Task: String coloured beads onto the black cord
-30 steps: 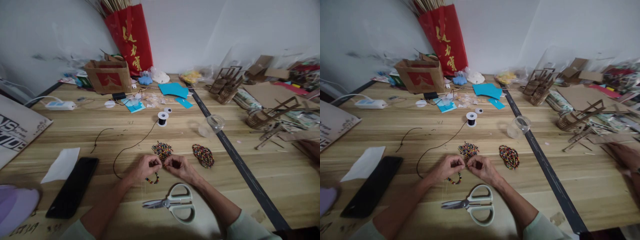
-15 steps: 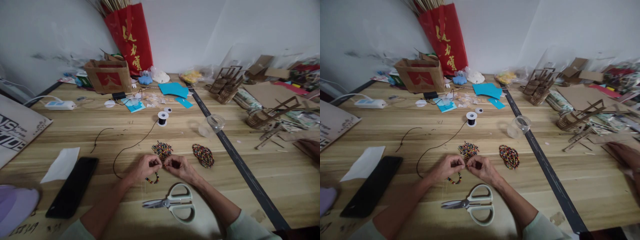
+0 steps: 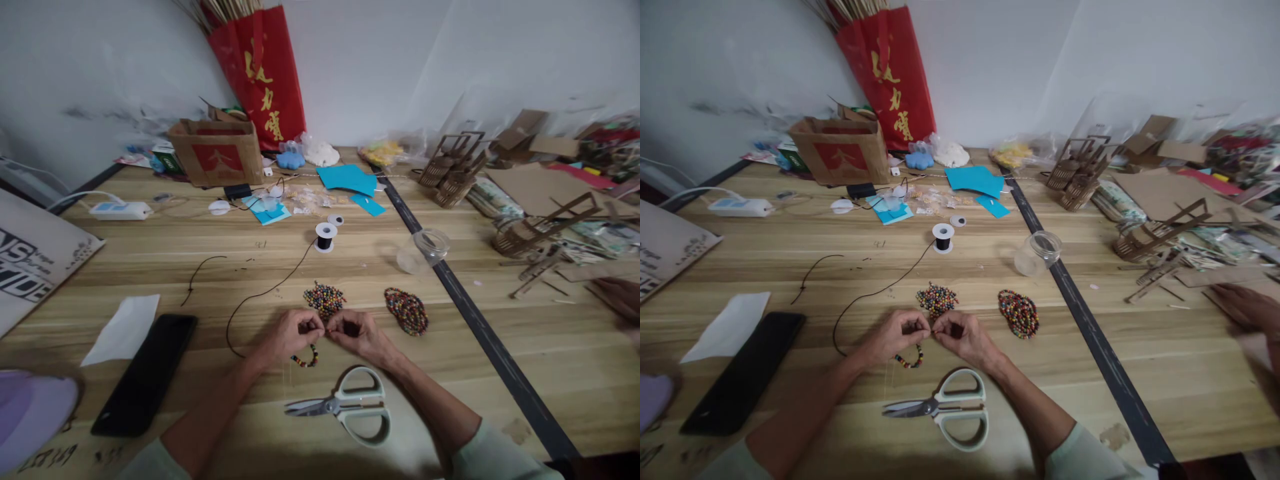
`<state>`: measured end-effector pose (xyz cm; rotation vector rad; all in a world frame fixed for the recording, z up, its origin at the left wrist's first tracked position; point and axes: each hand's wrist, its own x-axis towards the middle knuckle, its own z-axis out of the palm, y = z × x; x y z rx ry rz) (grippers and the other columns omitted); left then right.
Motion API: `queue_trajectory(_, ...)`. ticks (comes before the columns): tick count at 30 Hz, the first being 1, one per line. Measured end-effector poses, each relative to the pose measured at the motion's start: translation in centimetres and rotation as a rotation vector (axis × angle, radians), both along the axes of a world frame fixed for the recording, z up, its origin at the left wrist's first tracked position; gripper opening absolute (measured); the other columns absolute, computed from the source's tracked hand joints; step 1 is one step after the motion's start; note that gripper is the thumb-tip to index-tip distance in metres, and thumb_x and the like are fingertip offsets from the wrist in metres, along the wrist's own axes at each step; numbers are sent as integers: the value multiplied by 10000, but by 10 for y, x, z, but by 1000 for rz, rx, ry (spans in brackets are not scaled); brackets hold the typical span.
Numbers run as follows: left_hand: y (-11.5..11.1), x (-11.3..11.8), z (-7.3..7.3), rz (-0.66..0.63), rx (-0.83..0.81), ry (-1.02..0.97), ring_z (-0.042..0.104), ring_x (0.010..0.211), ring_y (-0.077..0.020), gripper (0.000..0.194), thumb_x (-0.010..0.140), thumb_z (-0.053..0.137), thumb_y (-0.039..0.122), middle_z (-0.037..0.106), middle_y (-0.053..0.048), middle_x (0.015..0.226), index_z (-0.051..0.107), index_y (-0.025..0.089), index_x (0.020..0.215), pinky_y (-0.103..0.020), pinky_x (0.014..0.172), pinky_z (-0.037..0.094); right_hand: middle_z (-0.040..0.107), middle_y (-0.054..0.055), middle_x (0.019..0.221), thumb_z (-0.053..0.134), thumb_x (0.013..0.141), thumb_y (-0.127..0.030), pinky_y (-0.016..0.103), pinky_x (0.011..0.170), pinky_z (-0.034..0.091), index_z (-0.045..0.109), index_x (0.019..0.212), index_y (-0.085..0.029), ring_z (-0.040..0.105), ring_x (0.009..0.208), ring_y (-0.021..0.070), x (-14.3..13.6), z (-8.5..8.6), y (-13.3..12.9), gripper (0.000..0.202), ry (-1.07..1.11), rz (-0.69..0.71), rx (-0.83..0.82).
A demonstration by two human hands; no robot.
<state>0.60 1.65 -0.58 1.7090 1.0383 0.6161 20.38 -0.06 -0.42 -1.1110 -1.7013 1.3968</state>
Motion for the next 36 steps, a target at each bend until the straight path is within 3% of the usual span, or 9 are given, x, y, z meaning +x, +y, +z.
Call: queue_trajectory(36,1,0,1,-8,-9,9,539,624,-115,90,749,636,186,639,-14,694,710,139,766,-198,585,424,519,-24,633,662,810,-374,217,516,311,633,779,-143,416,558,87,-1,-3,1,234,8,-7,3)
